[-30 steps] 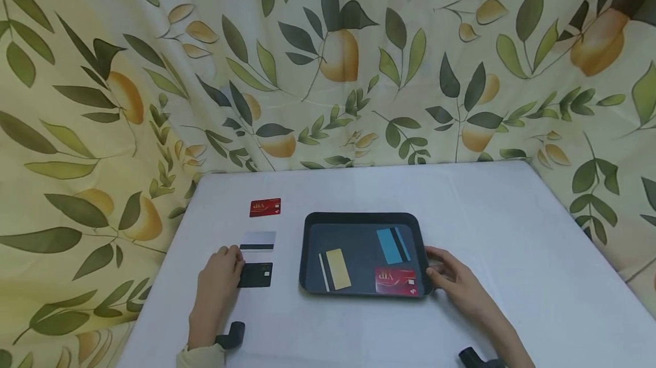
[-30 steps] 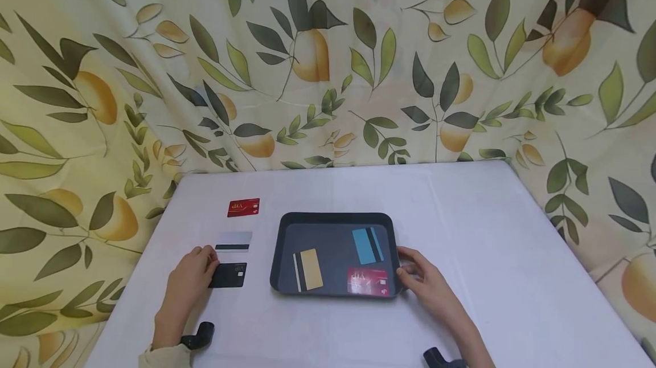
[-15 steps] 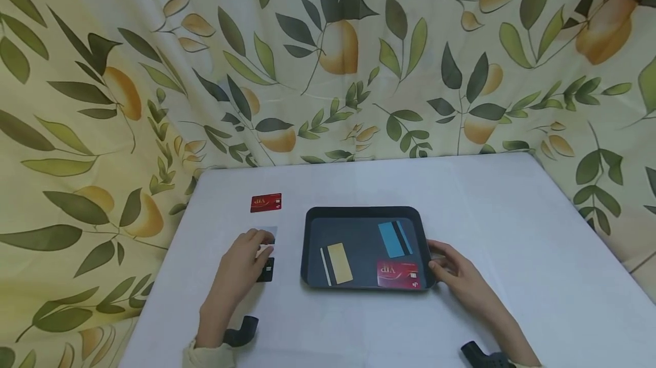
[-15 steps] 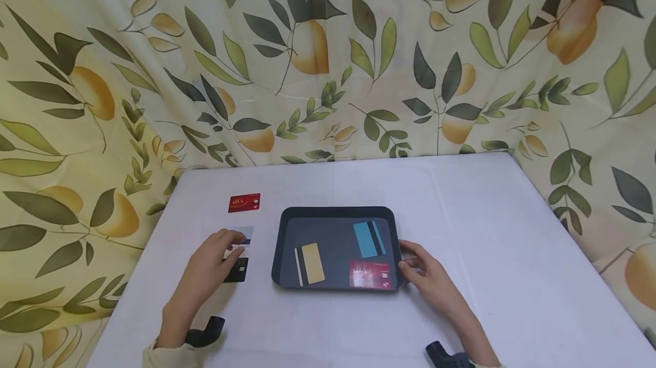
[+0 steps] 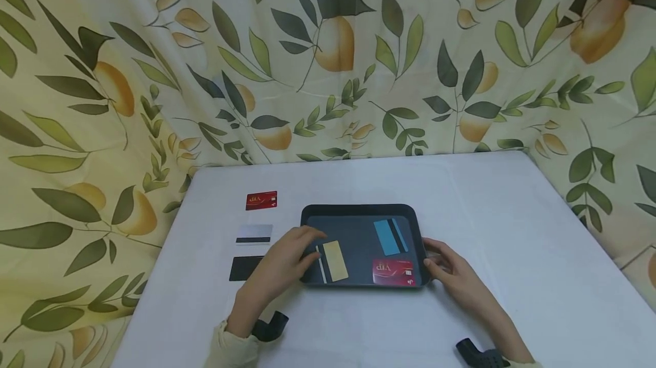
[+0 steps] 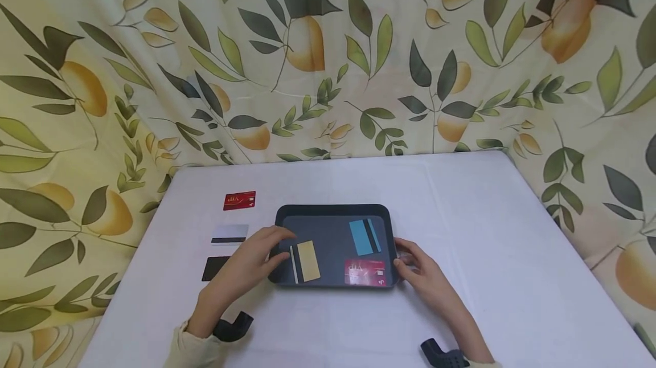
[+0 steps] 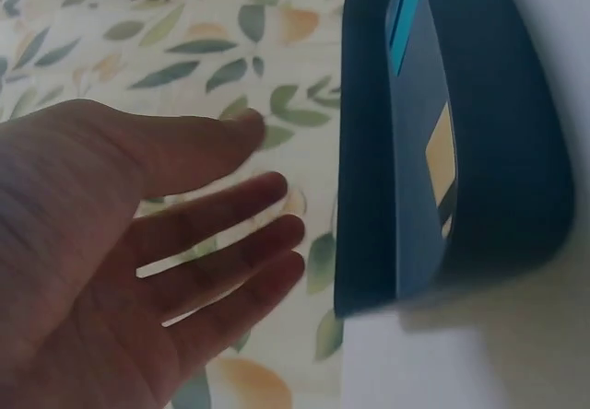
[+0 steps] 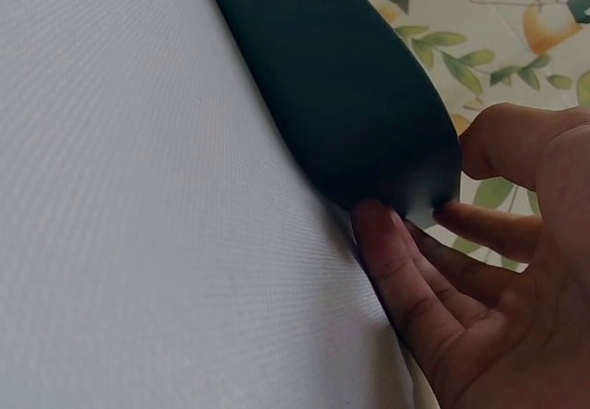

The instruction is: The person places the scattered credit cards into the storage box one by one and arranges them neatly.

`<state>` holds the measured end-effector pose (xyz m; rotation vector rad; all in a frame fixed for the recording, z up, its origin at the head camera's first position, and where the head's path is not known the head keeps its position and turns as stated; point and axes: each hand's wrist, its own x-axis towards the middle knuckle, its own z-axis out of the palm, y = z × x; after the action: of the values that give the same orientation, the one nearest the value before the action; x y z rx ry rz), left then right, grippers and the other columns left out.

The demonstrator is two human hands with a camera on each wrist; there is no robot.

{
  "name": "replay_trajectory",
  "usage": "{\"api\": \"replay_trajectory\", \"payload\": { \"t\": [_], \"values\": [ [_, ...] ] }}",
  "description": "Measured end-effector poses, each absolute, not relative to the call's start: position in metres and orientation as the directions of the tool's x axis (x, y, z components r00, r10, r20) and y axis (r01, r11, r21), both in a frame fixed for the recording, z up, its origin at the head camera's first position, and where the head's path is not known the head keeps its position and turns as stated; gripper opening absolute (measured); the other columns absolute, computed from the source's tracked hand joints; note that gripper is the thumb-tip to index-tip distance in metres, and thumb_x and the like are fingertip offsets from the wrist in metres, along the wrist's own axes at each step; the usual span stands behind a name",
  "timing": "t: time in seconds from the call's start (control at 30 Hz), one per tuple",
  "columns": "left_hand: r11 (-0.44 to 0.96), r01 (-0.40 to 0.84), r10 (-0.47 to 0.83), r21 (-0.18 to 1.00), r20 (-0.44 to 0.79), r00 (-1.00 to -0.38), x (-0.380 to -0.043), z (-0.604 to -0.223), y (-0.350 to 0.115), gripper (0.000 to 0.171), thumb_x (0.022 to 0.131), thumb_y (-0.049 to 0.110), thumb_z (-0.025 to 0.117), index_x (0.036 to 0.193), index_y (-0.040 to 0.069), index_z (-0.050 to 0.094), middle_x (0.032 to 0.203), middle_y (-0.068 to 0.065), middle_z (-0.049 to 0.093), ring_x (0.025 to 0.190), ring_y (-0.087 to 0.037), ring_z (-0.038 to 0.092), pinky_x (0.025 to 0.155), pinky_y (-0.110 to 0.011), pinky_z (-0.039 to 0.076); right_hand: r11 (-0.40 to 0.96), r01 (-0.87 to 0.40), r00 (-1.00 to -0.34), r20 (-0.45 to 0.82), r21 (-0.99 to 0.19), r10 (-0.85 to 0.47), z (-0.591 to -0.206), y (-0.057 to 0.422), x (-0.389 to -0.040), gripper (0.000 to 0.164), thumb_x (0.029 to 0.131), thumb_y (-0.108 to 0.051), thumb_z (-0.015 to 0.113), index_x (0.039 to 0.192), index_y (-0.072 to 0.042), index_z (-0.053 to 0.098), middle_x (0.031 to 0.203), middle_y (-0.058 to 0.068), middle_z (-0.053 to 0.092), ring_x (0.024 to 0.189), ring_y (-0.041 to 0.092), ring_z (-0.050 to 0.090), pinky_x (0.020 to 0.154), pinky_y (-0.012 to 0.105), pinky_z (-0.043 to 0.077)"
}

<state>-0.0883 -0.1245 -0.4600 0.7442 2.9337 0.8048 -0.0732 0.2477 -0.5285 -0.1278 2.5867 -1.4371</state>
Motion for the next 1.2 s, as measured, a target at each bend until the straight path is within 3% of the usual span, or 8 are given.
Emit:
{"api": "replay_trajectory", "payload": {
  "t": [0.3, 0.57, 0.83, 1.03, 1.2],
  "values": [
    [0.769, 0.482, 0.536, 0.420, -0.014, -0.844, -0.104, -0.471, -0.102, 0.047, 0.091, 0.022, 0.071, 0.136, 0.015, 0.057, 0.138, -0.004, 0.058, 0.127, -0.021, 0.056, 0.103, -0.038, 0.050, 0.527, 0.031, -0.983, -0.122, -0.849, -0.139, -0.525, 0.250, -0.070, 0.055, 0.099, -0.031, 0.058, 0.147, -0.013, 0.040, 0.138, 0.019, 0.054, 0.107, 0.026, 0.065, 0.075, 0.022, 0.053],
    [0.828, 0.487, 0.526, 0.277, -0.085, -0.846, -0.104, -0.482, -0.097, 0.062, 0.083, 0.030, 0.078, 0.138, 0.012, 0.055, 0.143, -0.013, 0.052, 0.133, -0.030, 0.049, 0.104, -0.042, 0.049, 0.497, 0.042, -0.981, -0.131, -0.867, -0.145, -0.529, 0.250, -0.069, 0.054, 0.099, -0.030, 0.059, 0.147, -0.013, 0.040, 0.140, 0.019, 0.053, 0.105, 0.020, 0.064, 0.076, 0.022, 0.053],
    [0.859, 0.492, 0.505, 0.140, -0.080, -0.859, -0.102, -0.487, -0.092, 0.068, 0.075, 0.038, 0.084, 0.132, 0.009, 0.060, 0.134, -0.015, 0.057, 0.123, -0.033, 0.055, 0.099, -0.044, 0.052, 0.483, 0.025, -0.984, -0.108, -0.875, -0.145, -0.531, 0.248, -0.070, 0.053, 0.099, -0.029, 0.059, 0.146, -0.012, 0.043, 0.142, 0.019, 0.052, 0.107, 0.024, 0.062, 0.076, 0.022, 0.053],
    [0.874, 0.483, 0.486, 0.062, -0.064, -0.872, -0.102, -0.493, -0.085, 0.065, 0.071, 0.031, 0.088, 0.127, 0.008, 0.064, 0.127, -0.014, 0.060, 0.118, -0.031, 0.058, 0.092, -0.041, 0.056, 0.473, 0.078, -0.979, -0.156, -0.878, -0.129, -0.532, 0.247, -0.068, 0.053, 0.099, -0.030, 0.059, 0.146, -0.015, 0.042, 0.144, 0.018, 0.049, 0.107, 0.021, 0.063, 0.076, 0.022, 0.053],
    [0.871, 0.488, 0.490, 0.048, -0.022, -0.872, -0.105, -0.493, -0.083, 0.061, 0.074, 0.027, 0.087, 0.127, 0.006, 0.064, 0.123, -0.013, 0.061, 0.113, -0.028, 0.060, 0.088, -0.038, 0.057, 0.486, 0.077, -0.980, -0.155, -0.871, -0.122, -0.533, 0.249, -0.071, 0.053, 0.099, -0.032, 0.059, 0.146, -0.016, 0.042, 0.144, 0.016, 0.050, 0.105, 0.017, 0.063, 0.078, 0.022, 0.053]
  ]
}}
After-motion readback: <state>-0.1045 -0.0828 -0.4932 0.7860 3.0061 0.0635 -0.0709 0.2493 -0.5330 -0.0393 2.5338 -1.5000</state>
